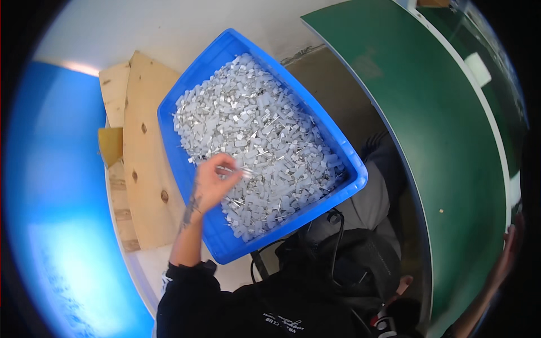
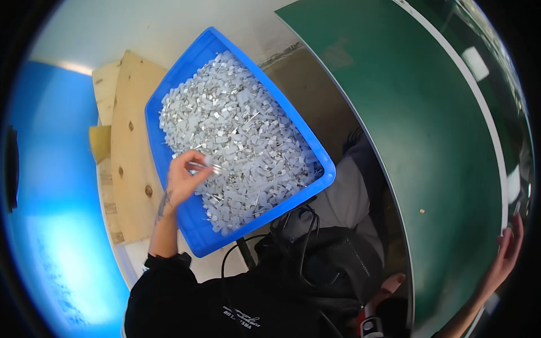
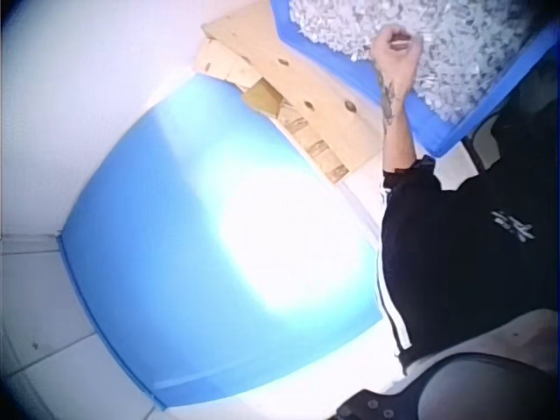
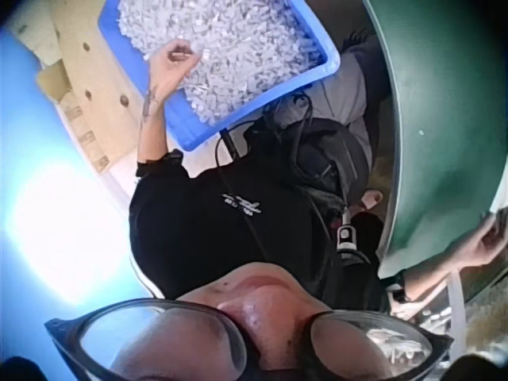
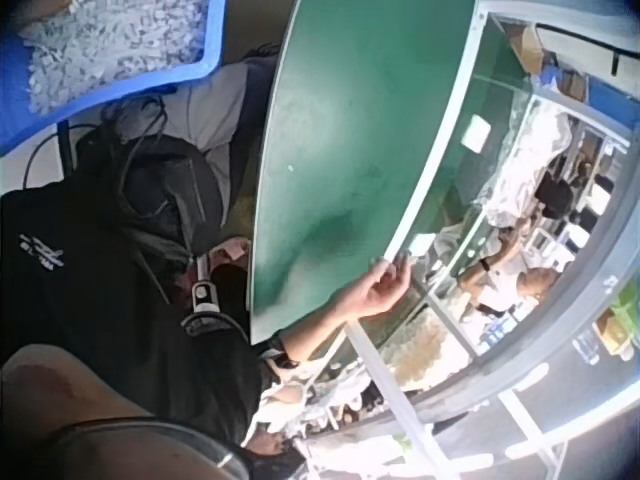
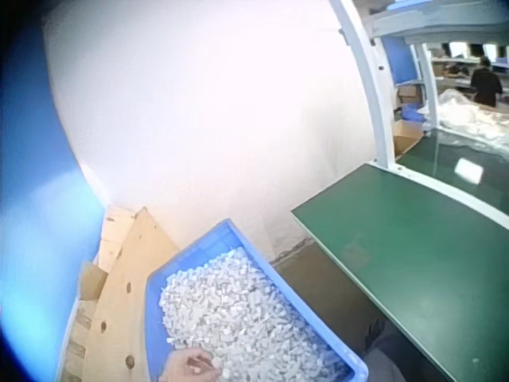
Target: Assembling small white plastic components by inserting metal pins into them.
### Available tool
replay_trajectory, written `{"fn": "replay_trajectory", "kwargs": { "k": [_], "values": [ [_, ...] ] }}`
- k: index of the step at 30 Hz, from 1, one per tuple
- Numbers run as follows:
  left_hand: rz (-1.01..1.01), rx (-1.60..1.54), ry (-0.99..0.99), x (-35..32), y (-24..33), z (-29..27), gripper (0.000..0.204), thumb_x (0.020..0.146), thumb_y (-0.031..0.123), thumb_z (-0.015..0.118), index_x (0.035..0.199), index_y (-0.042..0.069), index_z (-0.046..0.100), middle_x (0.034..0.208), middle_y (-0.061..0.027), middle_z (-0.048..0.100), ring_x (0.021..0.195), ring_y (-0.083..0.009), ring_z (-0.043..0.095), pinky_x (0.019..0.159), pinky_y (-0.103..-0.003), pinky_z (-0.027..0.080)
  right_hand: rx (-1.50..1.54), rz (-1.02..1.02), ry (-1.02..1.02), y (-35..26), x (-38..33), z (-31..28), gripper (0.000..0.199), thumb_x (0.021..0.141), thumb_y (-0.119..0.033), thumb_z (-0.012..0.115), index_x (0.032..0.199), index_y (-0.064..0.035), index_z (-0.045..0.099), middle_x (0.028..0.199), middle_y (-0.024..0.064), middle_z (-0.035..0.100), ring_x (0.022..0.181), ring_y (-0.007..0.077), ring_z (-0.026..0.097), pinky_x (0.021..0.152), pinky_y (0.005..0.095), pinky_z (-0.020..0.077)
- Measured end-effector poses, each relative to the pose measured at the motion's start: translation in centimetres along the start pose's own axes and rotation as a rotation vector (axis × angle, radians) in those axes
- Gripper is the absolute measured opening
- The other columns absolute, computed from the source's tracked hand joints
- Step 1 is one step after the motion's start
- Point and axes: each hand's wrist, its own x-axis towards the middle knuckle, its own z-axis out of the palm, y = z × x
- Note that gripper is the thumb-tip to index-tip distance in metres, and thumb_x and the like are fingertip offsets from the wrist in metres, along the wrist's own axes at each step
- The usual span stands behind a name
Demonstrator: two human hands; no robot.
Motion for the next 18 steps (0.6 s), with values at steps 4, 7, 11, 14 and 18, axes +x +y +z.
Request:
{"fn": "replay_trajectory", "kwargs": {
  "k": [4, 7, 11, 14, 18],
  "values": [
    [0.061, -0.587, -0.341, -1.6, 11.7, 6.1, 0.018, 0.079, -0.002, 0.071, 0.093, 0.001, 0.061, 0.091, -0.0031, 0.062, 0.082, -0.0111, 0.062, 0.071, -0.023, 0.053, -0.073, -0.651, -0.377, -12.8, -6.9, 12.5, 0.041, 0.067, 0.0, 0.074, 0.106, -0.008, 0.069, 0.11, 0.0178, 0.06, 0.086, 0.0256, 0.064, 0.064, 0.0315, 0.0545],
    [0.012, -0.725, -0.788, -1.6, 16.5, 9.0, 0.017, 0.081, -0.002, 0.07, 0.094, 0.0, 0.059, 0.089, -0.0036, 0.061, 0.081, -0.0093, 0.061, 0.071, -0.023, 0.053, 0.14, -0.898, -0.197, -16.2, -7.3, 15.5, 0.031, 0.064, -0.004, 0.074, 0.094, -0.0105, 0.072, 0.093, 0.0127, 0.064, 0.072, 0.0196, 0.064, 0.058, 0.0237, 0.052],
    [-0.038, -0.901, -0.951, -2.1, 19.0, 12.1, 0.02, 0.082, 0.001, 0.07, 0.096, 0.0, 0.055, 0.089, -0.0055, 0.061, 0.08, -0.009, 0.061, 0.066, -0.022, 0.055, 0.107, -0.841, -0.09, -14.9, -9.4, 16.1, 0.03, 0.062, -0.005, 0.07, 0.092, -0.0019, 0.071, 0.091, 0.0118, 0.064, 0.069, 0.0179, 0.063, 0.055, 0.0243, 0.0521],
    [-0.083, -0.929, -1.008, -2.3, 19.8, 12.9, 0.019, 0.084, 0.001, 0.068, 0.096, -0.001, 0.054, 0.089, -0.0067, 0.061, 0.08, -0.0095, 0.062, 0.064, -0.022, 0.056, 0.136, -0.744, -0.017, -13.5, -10.3, 15.1, 0.034, 0.06, -0.004, 0.07, 0.093, 0.0019, 0.07, 0.091, 0.0125, 0.064, 0.068, 0.0198, 0.064, 0.056, 0.0254, 0.0537],
    [-0.124, -0.9, -1.014, -2.6, 20.1, 13.4, 0.018, 0.084, -0.009, 0.06, 0.099, -0.005, 0.052, 0.091, -0.0109, 0.058, 0.078, -0.0151, 0.064, 0.066, -0.027, 0.058, 0.135, -0.733, -0.036, -12.0, -11.1, 15.0, 0.033, 0.059, -0.003, 0.069, 0.092, 0.0024, 0.069, 0.088, 0.0121, 0.063, 0.068, 0.0208, 0.064, 0.055, 0.0253, 0.0529]
  ]
}}
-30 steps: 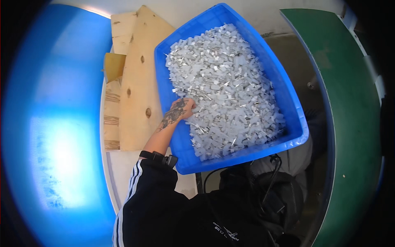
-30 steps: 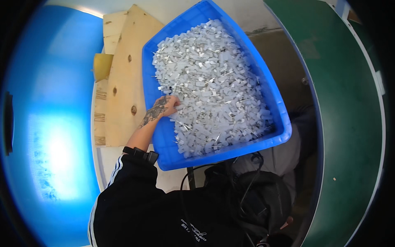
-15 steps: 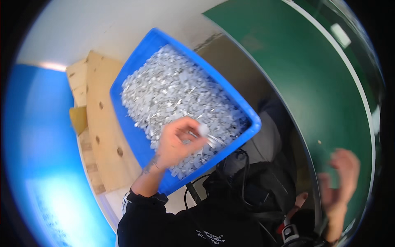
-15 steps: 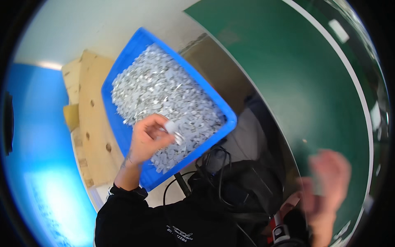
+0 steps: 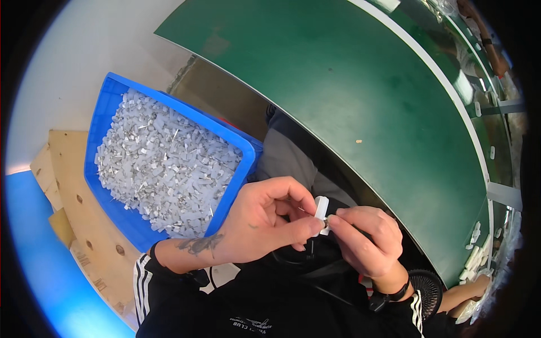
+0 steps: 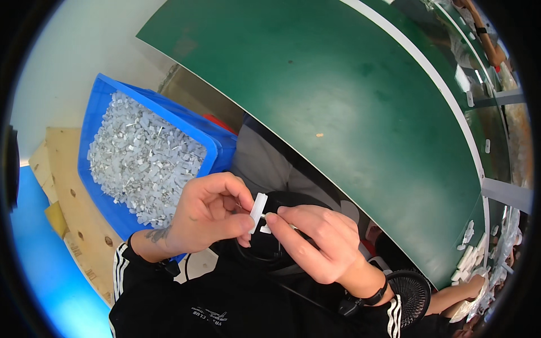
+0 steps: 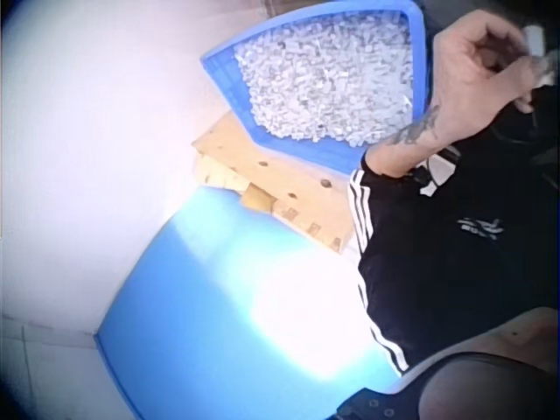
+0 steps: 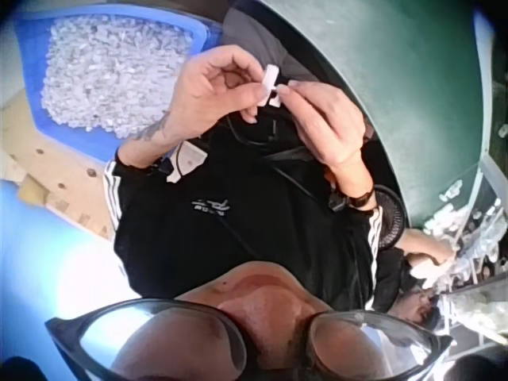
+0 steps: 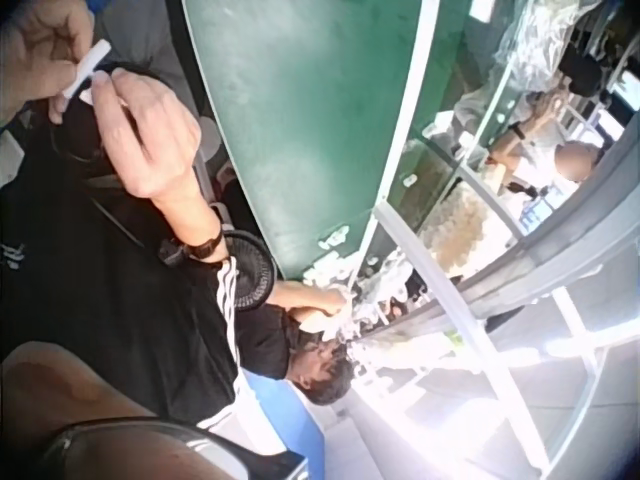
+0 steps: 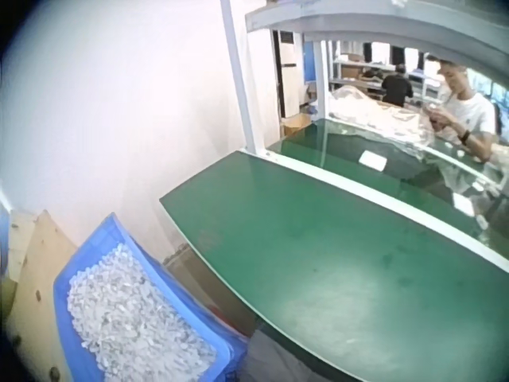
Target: Assembling small white plastic components by inserting metal pins into them.
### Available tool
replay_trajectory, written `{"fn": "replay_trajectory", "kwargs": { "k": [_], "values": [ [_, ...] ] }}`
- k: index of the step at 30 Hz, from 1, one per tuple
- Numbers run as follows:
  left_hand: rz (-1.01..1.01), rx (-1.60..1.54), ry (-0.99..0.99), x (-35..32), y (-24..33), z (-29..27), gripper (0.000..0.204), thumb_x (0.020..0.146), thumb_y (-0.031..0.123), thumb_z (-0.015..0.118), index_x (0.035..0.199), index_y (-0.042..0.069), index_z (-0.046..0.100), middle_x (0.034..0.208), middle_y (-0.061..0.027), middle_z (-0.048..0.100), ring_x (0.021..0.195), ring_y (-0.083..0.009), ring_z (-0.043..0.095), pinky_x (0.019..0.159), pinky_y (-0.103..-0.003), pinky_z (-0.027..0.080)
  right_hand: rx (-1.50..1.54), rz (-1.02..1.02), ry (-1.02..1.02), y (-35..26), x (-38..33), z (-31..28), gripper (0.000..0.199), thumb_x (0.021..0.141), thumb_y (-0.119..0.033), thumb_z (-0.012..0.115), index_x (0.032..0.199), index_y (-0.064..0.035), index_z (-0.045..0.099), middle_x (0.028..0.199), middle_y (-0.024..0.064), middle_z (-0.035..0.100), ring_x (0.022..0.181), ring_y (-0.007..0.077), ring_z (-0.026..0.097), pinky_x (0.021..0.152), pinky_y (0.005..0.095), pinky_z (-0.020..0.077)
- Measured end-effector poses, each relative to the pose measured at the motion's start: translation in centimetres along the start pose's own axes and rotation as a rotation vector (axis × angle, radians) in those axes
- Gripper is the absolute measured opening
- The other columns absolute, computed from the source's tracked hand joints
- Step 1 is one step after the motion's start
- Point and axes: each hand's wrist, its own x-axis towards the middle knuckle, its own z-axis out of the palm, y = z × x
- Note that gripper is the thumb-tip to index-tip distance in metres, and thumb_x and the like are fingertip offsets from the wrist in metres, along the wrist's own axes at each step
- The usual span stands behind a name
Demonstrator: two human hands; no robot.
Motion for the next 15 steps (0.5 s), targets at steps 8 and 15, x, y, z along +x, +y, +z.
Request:
{"fn": "replay_trajectory", "kwargs": {
  "k": [8, 15],
  "values": [
    [0.423, 0.525, 0.052, 0.4, -0.5, 0.5, 0.015, 0.08, -0.002, 0.07, 0.094, -0.005, 0.065, 0.091, -0.0132, 0.06, 0.072, -0.0161, 0.064, 0.058, -0.025, 0.052, 0.223, 0.222, 0.091, -0.2, -1.3, -0.2, 0.035, 0.058, 0.012, 0.066, 0.092, 0.0052, 0.067, 0.084, 0.0125, 0.062, 0.066, 0.0212, 0.063, 0.055, 0.0266, 0.0516],
    [0.819, 0.77, 0.139, 1.9, -0.1, 1.2, 0.029, 0.073, 0.01, 0.081, 0.097, -0.001, 0.068, 0.089, -0.0131, 0.064, 0.071, -0.0173, 0.061, 0.06, -0.027, 0.048, 0.612, 0.608, 0.155, -0.5, -3.3, 0.3, 0.013, 0.078, 0.003, 0.068, 0.09, 0.0034, 0.065, 0.084, 0.0145, 0.063, 0.067, 0.0144, 0.059, 0.056, 0.022, 0.0455]
  ]
}}
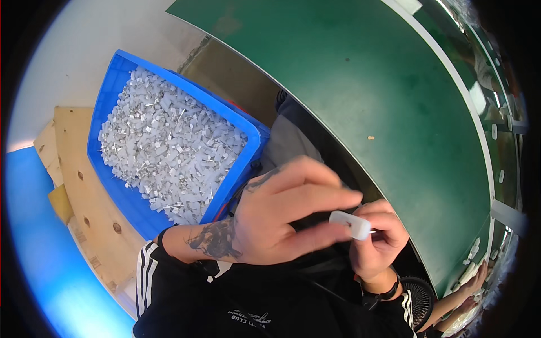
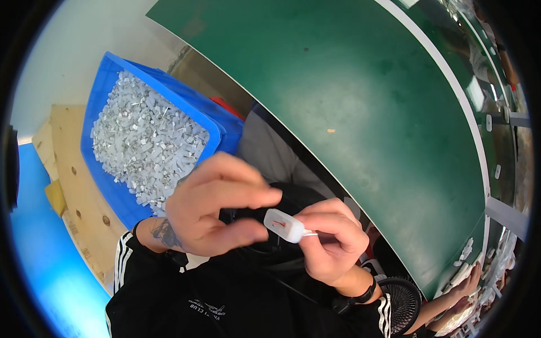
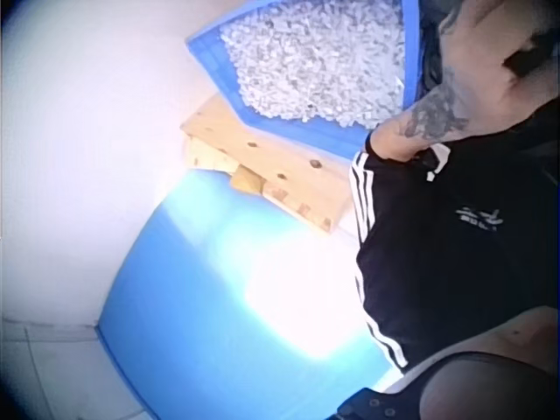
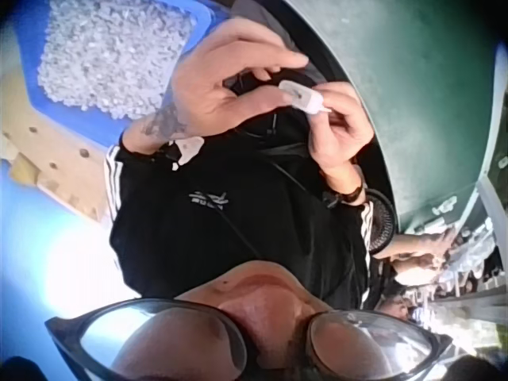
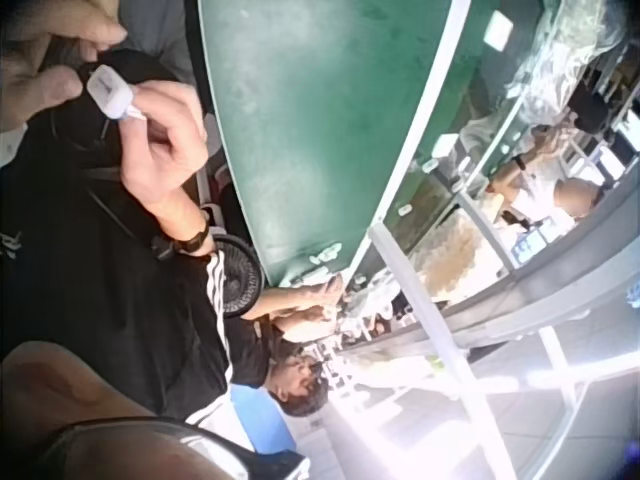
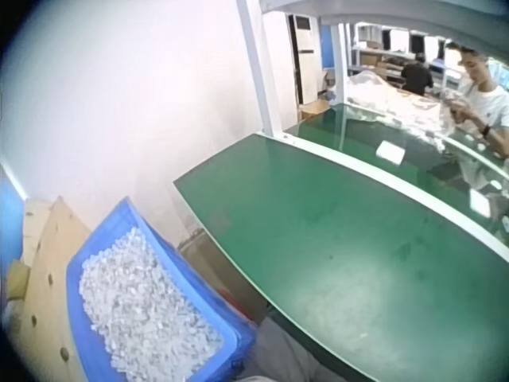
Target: Assembling small white plastic components by inserting metal pins into them.
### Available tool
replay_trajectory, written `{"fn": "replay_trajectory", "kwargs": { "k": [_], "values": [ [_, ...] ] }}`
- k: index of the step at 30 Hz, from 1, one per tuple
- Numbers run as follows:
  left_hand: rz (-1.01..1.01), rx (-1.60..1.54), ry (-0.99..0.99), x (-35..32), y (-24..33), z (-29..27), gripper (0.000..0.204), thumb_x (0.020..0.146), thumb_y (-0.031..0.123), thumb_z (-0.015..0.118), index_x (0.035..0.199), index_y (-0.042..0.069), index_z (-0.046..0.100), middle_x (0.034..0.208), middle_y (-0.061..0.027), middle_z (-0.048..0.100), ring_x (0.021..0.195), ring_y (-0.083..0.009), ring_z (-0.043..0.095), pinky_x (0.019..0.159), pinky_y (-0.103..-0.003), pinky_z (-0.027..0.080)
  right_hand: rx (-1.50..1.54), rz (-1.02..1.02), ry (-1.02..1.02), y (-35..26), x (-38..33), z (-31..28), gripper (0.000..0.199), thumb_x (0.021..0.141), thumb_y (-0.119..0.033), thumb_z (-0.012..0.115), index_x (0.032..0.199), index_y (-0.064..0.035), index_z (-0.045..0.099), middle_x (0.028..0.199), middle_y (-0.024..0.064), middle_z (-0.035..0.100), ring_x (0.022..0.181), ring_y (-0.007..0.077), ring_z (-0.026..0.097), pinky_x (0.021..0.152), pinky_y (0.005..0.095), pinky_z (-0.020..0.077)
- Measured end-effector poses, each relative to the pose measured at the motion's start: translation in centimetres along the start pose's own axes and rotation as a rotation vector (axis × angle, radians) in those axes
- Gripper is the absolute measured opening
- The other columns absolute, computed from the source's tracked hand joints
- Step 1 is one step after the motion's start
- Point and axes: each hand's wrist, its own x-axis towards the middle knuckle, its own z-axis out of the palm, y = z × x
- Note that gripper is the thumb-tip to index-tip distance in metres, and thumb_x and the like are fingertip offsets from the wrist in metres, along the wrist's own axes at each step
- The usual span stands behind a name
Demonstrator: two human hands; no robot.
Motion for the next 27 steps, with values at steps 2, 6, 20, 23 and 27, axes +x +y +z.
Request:
{"fn": "replay_trajectory", "kwargs": {
  "k": [2, 6, 20, 23, 27],
  "values": [
    [-0.063, -0.086, 0.032, 0.0, 0.0, 0.8, 0.037, 0.07, 0.009, 0.084, 0.1, -0.002, 0.064, 0.088, -0.0142, 0.065, 0.078, -0.0201, 0.063, 0.065, -0.027, 0.05, 0.211, 0.093, 0.064, 0.2, -0.5, -0.1, 0.01, 0.08, 0.001, 0.068, 0.089, 0.0028, 0.064, 0.086, 0.0144, 0.062, 0.068, 0.0132, 0.058, 0.058, 0.0215, 0.0448],
    [-0.038, -0.209, -0.014, -0.7, -0.9, 2.1, 0.043, 0.063, 0.004, 0.087, 0.099, -0.001, 0.063, 0.097, -0.0173, 0.067, 0.084, -0.0226, 0.068, 0.069, -0.03, 0.052, 0.435, 0.151, 0.115, 1.0, -0.8, 0.3, 0.013, 0.083, -0.001, 0.067, 0.094, 0.0023, 0.06, 0.089, 0.0154, 0.061, 0.071, 0.0131, 0.057, 0.061, 0.0215, 0.0453],
    [0.017, -0.046, -0.016, -0.6, -0.1, 2.4, 0.036, 0.064, 0.006, 0.085, 0.096, 0.004, 0.069, 0.094, -0.0109, 0.067, 0.075, -0.0215, 0.067, 0.061, -0.027, 0.052, 0.402, 0.162, 0.065, 1.1, -1.1, 0.0, 0.014, 0.084, -0.003, 0.067, 0.094, 0.0016, 0.058, 0.088, 0.0131, 0.059, 0.072, 0.0146, 0.058, 0.063, 0.0233, 0.046],
    [-0.125, -0.151, -0.022, -0.3, 0.0, 2.3, 0.035, 0.064, 0.006, 0.085, 0.096, 0.003, 0.07, 0.09, -0.0108, 0.067, 0.074, -0.0203, 0.066, 0.06, -0.026, 0.051, 0.441, 0.212, 0.08, 1.0, -1.4, -0.1, 0.014, 0.083, -0.004, 0.069, 0.093, 0.0014, 0.06, 0.087, 0.013, 0.06, 0.072, 0.0149, 0.058, 0.063, 0.0241, 0.046],
    [-0.141, -0.229, -0.01, -0.4, -0.1, 2.7, 0.032, 0.065, 0.002, 0.084, 0.095, 0.003, 0.072, 0.083, -0.0073, 0.065, 0.069, -0.0157, 0.063, 0.058, -0.024, 0.048, 0.36, 0.151, 0.082, 0.9, -1.3, 0.1, 0.011, 0.082, -0.004, 0.069, 0.088, 0.0016, 0.061, 0.082, 0.0113, 0.059, 0.068, 0.0148, 0.057, 0.061, 0.0257, 0.0474]
  ]
}}
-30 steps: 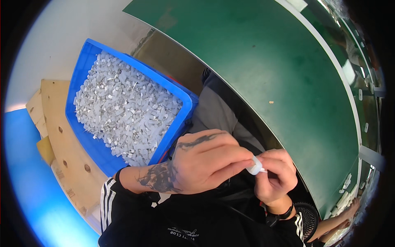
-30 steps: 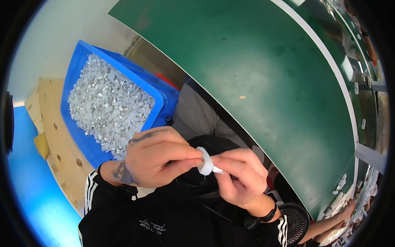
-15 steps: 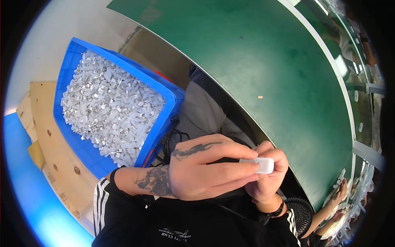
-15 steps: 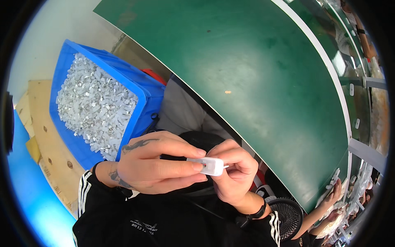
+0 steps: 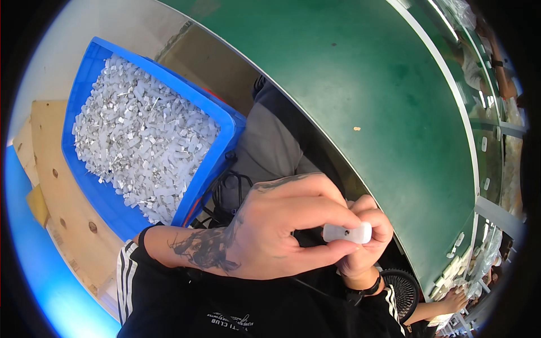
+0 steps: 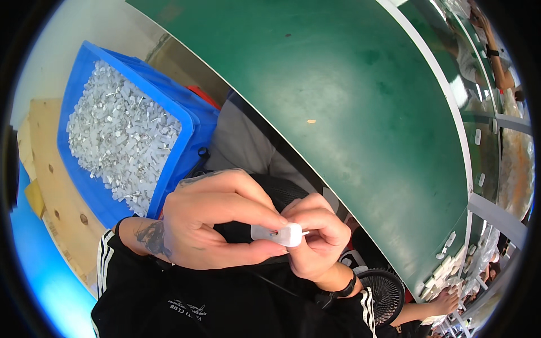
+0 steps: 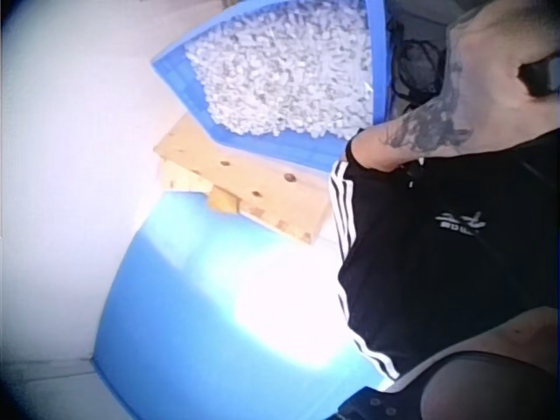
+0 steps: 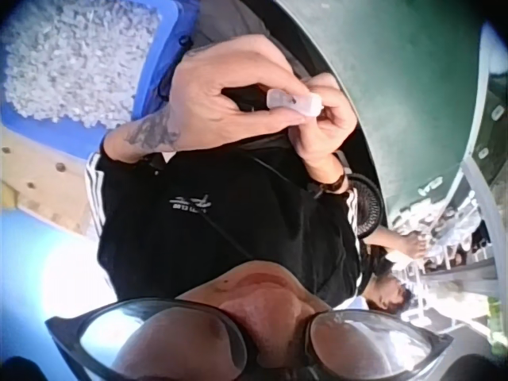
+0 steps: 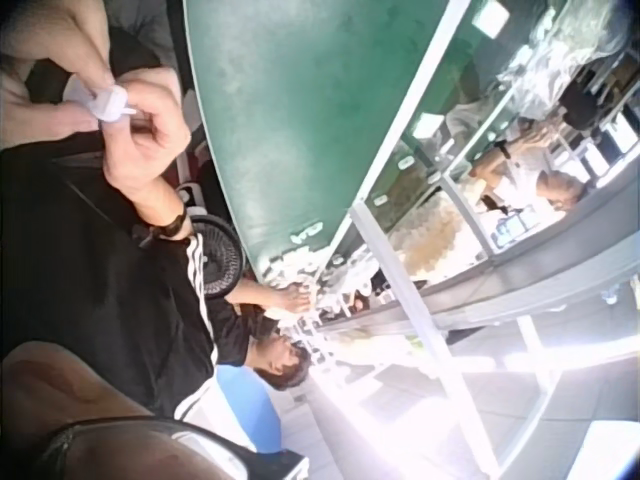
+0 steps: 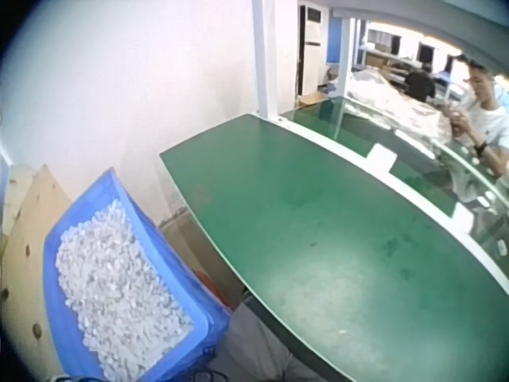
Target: Assembling small white plastic components by inserting metal pins into them.
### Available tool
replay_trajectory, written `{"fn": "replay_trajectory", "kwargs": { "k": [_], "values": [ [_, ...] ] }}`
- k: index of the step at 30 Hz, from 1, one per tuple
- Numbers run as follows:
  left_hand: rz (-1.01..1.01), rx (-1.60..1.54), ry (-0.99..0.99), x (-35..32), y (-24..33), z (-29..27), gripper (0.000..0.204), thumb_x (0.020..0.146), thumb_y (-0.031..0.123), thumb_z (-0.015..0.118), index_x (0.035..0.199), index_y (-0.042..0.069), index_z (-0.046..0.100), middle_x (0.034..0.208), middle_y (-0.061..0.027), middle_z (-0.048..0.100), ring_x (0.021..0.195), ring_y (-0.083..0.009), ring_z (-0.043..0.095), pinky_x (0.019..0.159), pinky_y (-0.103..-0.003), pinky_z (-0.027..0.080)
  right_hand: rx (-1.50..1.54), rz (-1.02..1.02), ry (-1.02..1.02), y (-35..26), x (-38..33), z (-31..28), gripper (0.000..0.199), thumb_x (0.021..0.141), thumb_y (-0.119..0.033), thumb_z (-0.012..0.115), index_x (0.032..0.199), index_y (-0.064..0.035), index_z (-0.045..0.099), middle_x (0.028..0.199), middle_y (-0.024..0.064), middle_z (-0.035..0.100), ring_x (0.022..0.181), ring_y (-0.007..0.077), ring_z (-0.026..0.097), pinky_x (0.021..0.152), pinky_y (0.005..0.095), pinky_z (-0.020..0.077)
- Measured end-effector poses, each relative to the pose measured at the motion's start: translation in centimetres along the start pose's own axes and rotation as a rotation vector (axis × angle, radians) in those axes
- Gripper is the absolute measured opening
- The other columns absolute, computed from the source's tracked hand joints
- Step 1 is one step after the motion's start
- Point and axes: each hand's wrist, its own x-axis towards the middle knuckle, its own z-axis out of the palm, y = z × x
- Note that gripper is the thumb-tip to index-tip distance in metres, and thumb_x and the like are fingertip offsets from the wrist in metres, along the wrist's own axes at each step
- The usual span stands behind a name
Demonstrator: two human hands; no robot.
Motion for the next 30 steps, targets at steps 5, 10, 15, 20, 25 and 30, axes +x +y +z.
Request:
{"fn": "replay_trajectory", "kwargs": {
  "k": [5, 10, 15, 20, 25, 30],
  "values": [
    [-0.034, -0.032, 0.006, -0.2, 0.4, 0.3, 0.032, 0.065, 0.0, 0.082, 0.095, 0.004, 0.073, 0.08, -0.0053, 0.063, 0.066, -0.0128, 0.061, 0.056, -0.022, 0.046, -0.022, -0.033, 0.038, -0.4, -0.3, 0.1, 0.011, 0.081, -0.002, 0.07, 0.085, 0.0015, 0.061, 0.08, 0.0105, 0.058, 0.064, 0.0143, 0.057, 0.059, 0.0271, 0.0494],
    [-0.016, -0.047, 0.026, -0.3, 0.2, 0.3, 0.031, 0.064, 0.0, 0.083, 0.094, 0.003, 0.073, 0.081, -0.0055, 0.063, 0.066, -0.0123, 0.06, 0.055, -0.022, 0.045, 0.169, 0.042, 0.05, -0.2, -0.5, 0.4, 0.013, 0.081, -0.002, 0.071, 0.085, 0.0005, 0.059, 0.082, 0.0112, 0.059, 0.065, 0.0147, 0.057, 0.06, 0.0275, 0.0501],
    [-0.021, -0.04, 0.03, -0.4, 0.4, 0.3, 0.037, 0.065, 0.0, 0.083, 0.1, 0.004, 0.072, 0.084, -0.0061, 0.065, 0.069, -0.0135, 0.062, 0.058, -0.024, 0.046, 0.163, 0.092, 0.052, -0.7, -0.5, 0.8, 0.014, 0.082, -0.002, 0.07, 0.085, -0.001, 0.056, 0.082, 0.0095, 0.056, 0.063, 0.0128, 0.053, 0.058, 0.026, 0.0459],
    [0.161, 0.102, 0.088, -0.7, 0.2, 0.8, 0.031, 0.065, 0.006, 0.085, 0.092, 0.008, 0.069, 0.092, -0.0036, 0.068, 0.072, -0.0154, 0.065, 0.062, -0.024, 0.047, 0.191, 0.026, 0.009, -0.7, 0.1, 1.0, 0.014, 0.083, -0.001, 0.068, 0.085, -0.0022, 0.054, 0.081, 0.0078, 0.054, 0.062, 0.0108, 0.049, 0.056, 0.0249, 0.0419],
    [0.227, 0.171, 0.11, -1.0, -0.4, 0.4, 0.033, 0.063, 0.008, 0.086, 0.092, 0.008, 0.069, 0.092, -0.004, 0.068, 0.071, -0.0142, 0.065, 0.062, -0.024, 0.047, 0.214, 0.065, 0.027, -0.7, 0.2, 1.6, 0.015, 0.083, -0.001, 0.069, 0.085, -0.0026, 0.054, 0.082, 0.0078, 0.054, 0.064, 0.0111, 0.049, 0.057, 0.0257, 0.0428],
    [0.205, 0.087, 0.142, -1.2, 0.3, -0.7, 0.036, 0.064, 0.01, 0.087, 0.095, 0.003, 0.069, 0.094, -0.0096, 0.067, 0.072, -0.0174, 0.066, 0.063, -0.025, 0.05, 0.193, 0.116, 0.028, -0.5, 0.5, 2.3, 0.017, 0.083, -0.008, 0.07, 0.085, -0.0038, 0.054, 0.08, 0.0075, 0.053, 0.064, 0.013, 0.05, 0.059, 0.0267, 0.0428]
  ]
}}
